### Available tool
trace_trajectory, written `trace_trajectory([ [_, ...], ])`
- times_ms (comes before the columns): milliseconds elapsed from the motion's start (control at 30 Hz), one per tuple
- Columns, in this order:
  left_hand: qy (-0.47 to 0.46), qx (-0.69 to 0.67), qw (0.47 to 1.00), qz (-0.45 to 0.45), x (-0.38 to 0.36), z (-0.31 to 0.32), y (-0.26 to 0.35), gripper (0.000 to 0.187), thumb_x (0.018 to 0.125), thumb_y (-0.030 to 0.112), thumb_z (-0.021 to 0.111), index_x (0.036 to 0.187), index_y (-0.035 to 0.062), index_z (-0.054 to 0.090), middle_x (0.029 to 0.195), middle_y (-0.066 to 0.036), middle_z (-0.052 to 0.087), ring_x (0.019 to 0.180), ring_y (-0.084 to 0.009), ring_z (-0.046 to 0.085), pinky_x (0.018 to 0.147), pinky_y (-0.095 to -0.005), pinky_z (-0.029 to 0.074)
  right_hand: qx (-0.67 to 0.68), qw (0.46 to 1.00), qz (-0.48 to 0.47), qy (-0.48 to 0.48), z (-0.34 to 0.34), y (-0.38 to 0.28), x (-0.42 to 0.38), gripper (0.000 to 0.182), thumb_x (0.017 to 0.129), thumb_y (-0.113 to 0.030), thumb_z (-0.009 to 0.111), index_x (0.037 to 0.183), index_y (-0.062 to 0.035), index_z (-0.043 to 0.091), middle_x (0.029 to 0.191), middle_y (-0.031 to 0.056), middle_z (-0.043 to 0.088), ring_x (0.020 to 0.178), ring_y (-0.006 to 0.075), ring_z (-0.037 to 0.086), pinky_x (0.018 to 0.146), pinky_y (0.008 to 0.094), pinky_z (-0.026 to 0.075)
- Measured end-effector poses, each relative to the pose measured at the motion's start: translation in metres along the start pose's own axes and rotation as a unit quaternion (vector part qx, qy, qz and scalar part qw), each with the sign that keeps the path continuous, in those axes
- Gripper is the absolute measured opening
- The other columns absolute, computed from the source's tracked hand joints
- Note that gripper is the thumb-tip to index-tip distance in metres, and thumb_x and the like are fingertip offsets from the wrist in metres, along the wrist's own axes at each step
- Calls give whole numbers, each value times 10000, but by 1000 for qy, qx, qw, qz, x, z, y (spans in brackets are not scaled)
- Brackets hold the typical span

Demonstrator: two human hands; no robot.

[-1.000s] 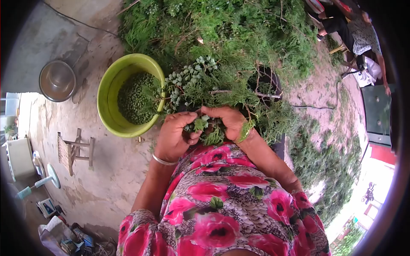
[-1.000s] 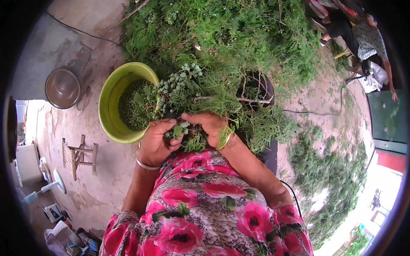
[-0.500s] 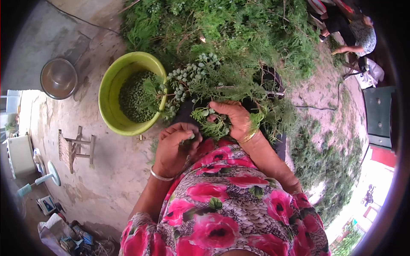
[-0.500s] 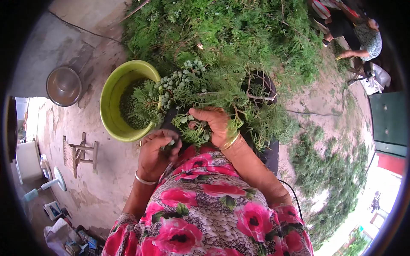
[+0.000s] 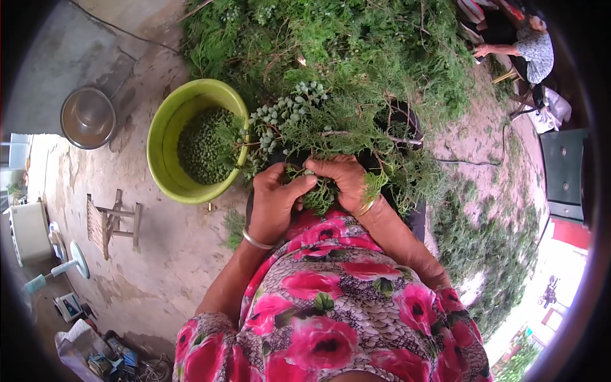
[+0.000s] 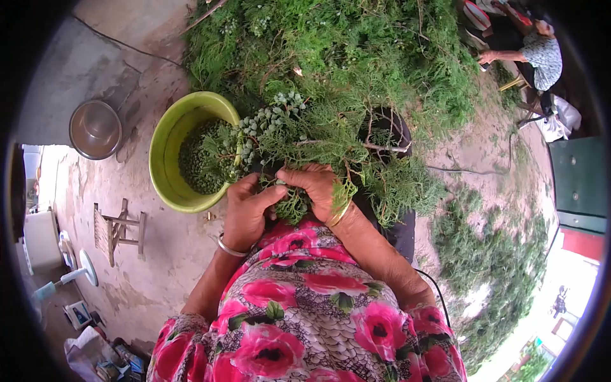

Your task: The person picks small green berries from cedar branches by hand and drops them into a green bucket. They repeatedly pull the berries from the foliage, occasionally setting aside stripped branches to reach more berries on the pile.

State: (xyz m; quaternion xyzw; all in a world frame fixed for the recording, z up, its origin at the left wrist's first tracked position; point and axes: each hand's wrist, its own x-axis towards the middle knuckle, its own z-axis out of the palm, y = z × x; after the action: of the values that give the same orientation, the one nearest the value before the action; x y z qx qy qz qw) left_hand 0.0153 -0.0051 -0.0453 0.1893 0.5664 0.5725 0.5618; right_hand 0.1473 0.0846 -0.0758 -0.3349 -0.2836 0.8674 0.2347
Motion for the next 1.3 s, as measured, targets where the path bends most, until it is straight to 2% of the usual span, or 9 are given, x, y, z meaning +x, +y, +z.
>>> trace_trajectory([
  [167,-11,91,996,23,1,0,-1,192,808,157,706,720,19,607,593,23,553,450,-42,456,408,-209,349,-10,1000,4,29,-7,9,6,166,768,-66,750,870,46,684,796,77,686,707,120,634,644,248,508],
  [400,-10,41,999,-18,2,-4,0,125,824,129,662,871,14,664,709,7,627,516,-57,515,458,-207,383,-46,997,-36,50,1,5,5,128,735,-33,764,822,25,691,757,68,681,676,118,623,643,246,499],
  [500,-54,110,984,132,12,-17,-25,86,788,71,672,862,27,671,713,-1,612,525,-66,508,455,-204,395,-36,996,-36,71,-6,13,9,115,737,-6,741,835,26,690,768,78,685,687,133,635,658,265,511],
  [667,-78,190,978,-31,10,-41,-29,245,759,-48,614,949,95,670,969,-49,589,686,-138,541,525,-271,456,1,995,-22,100,0,12,8,142,726,37,724,863,39,686,799,97,690,703,158,652,667,298,532],
  [800,-119,152,980,-45,-2,-35,-8,203,734,-64,624,884,68,660,844,-45,590,632,-140,528,533,-272,463,7,994,1,109,6,11,4,158,712,55,729,863,34,686,816,99,690,714,174,656,690,311,537],
  [900,-92,-91,966,-223,-5,-32,2,156,737,-76,609,820,51,643,729,-43,573,609,-129,533,526,-248,463,-10,991,-7,133,1,22,9,146,724,31,730,863,25,684,807,94,687,684,176,645,665,311,526],
  [967,-158,185,969,36,-12,-32,-6,121,772,-70,569,754,39,619,660,-27,559,605,-118,548,508,-252,468,-63,991,-21,117,-1,16,9,137,745,-22,734,862,22,680,783,91,677,635,173,623,626,297,503],
  [1000,-158,186,969,36,-12,-32,-9,121,772,-70,569,754,39,619,660,-27,559,605,-118,548,508,-252,468,-62,991,-21,117,-3,13,8,137,745,-22,734,862,22,680,783,91,677,635,173,623,626,297,503],
  [1300,-40,-266,939,-214,-17,-23,1,114,844,11,532,941,-7,590,835,-70,644,699,-171,624,602,-288,516,80,994,62,43,3,-6,0,122,806,-87,702,861,10,653,734,67,635,638,167,606,622,299,495],
])
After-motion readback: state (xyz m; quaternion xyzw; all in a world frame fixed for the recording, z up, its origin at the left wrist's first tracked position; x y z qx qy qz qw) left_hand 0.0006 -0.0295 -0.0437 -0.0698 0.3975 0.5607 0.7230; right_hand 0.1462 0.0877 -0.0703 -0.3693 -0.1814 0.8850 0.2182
